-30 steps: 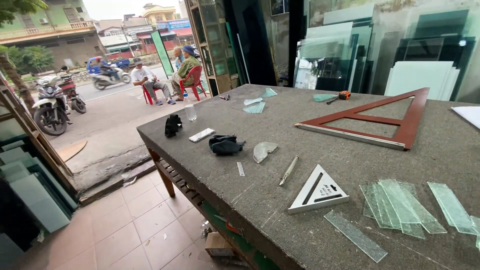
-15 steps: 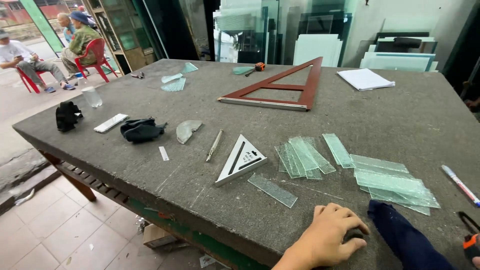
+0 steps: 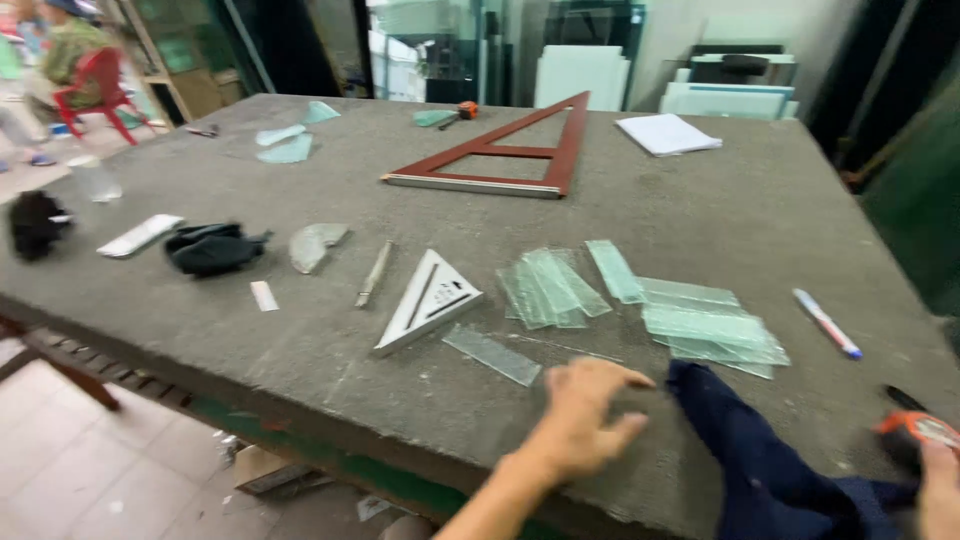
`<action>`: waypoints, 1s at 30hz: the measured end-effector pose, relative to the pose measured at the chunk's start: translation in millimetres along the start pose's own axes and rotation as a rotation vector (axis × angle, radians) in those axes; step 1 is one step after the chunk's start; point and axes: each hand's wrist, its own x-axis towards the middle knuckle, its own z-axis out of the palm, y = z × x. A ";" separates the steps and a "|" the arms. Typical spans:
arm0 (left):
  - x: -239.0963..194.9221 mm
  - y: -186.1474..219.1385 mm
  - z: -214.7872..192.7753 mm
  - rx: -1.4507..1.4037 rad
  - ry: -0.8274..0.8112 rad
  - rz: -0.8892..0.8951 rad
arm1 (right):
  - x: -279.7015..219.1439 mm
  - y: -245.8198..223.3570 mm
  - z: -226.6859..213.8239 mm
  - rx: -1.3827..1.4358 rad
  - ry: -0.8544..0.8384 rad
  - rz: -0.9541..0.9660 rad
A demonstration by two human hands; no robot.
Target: The person wipes small rectangular glass pieces with a dark cloth on a workbench. They pick up each piece, wipe it, and place it back on the table among other glass pieces and tools.
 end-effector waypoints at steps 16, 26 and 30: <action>10.4 -145.9 -187.3 0.657 -0.523 -0.299 | -93.0 -238.3 -30.9 -0.821 -0.112 -0.030; -13.6 -102.9 -171.6 0.530 -0.396 -0.172 | -32.3 -219.5 -74.2 -0.301 -0.230 0.069; -18.3 -37.6 -132.4 0.407 -0.409 -0.235 | 26.6 -215.5 -90.7 0.578 -0.287 0.254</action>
